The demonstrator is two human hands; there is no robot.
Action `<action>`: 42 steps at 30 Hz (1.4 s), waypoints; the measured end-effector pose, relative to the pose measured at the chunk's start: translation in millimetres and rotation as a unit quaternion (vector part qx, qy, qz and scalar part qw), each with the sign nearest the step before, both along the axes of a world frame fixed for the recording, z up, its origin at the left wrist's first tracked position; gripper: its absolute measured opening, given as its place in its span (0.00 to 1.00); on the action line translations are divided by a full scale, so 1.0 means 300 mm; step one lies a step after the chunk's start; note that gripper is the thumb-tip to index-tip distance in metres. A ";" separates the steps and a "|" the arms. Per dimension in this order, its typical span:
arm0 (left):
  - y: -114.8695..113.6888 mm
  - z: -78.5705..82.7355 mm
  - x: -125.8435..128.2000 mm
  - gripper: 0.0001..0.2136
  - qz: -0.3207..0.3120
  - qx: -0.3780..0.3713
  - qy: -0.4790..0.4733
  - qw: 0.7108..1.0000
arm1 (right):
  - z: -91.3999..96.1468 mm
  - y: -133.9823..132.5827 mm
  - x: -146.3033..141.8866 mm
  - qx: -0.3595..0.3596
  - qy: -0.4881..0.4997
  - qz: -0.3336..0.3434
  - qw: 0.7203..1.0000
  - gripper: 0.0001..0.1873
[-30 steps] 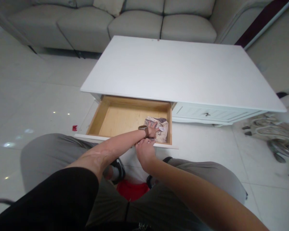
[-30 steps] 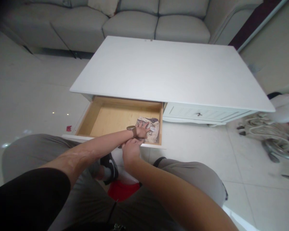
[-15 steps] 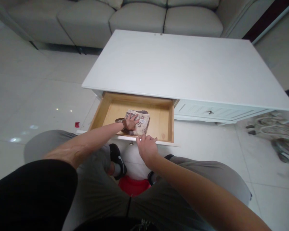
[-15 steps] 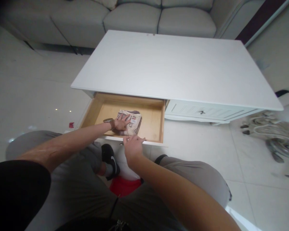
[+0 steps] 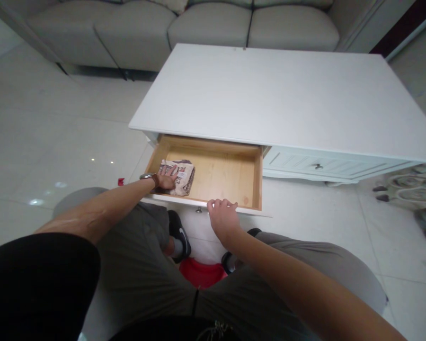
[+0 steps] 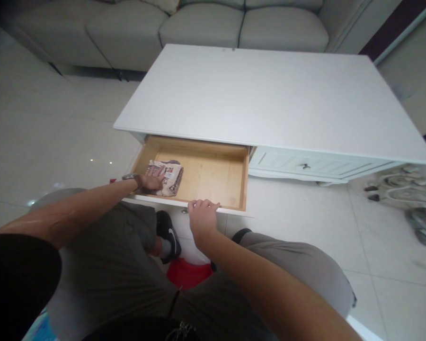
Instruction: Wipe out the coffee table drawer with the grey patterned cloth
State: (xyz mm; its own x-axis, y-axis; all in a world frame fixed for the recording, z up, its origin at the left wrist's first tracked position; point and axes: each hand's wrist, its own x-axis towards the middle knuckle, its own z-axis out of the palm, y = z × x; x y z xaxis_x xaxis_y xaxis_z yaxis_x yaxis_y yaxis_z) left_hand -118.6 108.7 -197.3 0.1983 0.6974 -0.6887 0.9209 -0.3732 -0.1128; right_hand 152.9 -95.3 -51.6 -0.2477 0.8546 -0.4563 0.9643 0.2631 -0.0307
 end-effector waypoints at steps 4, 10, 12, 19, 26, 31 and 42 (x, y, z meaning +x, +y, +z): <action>0.015 0.004 0.021 0.48 0.043 -0.024 -0.004 0.999 | 0.003 -0.002 -0.003 -0.001 0.000 0.001 1.000 0.27; 0.058 0.013 0.037 0.51 0.067 -0.011 -0.038 0.997 | 0.002 -0.001 -0.014 -0.005 -0.004 -0.012 1.000 0.27; 0.078 0.013 0.044 0.52 0.077 -0.003 -0.050 0.996 | 0.000 -0.002 -0.016 0.000 -0.003 -0.013 1.000 0.27; 0.155 0.004 0.065 0.52 0.084 0.017 -0.083 0.993 | -0.007 0.002 -0.027 -0.003 -0.017 -0.015 1.000 0.27; 0.243 -0.015 0.071 0.52 0.071 0.036 -0.094 0.992 | 0.000 0.007 -0.046 -0.004 -0.031 -0.017 0.999 0.25; 0.288 -0.007 0.084 0.54 0.072 0.035 -0.083 0.993 | 0.000 0.013 -0.051 -0.016 -0.029 -0.014 0.999 0.25; 0.256 0.032 0.118 0.51 0.060 0.056 -0.053 0.995 | -0.008 0.011 -0.077 -0.006 -0.010 -0.051 0.999 0.24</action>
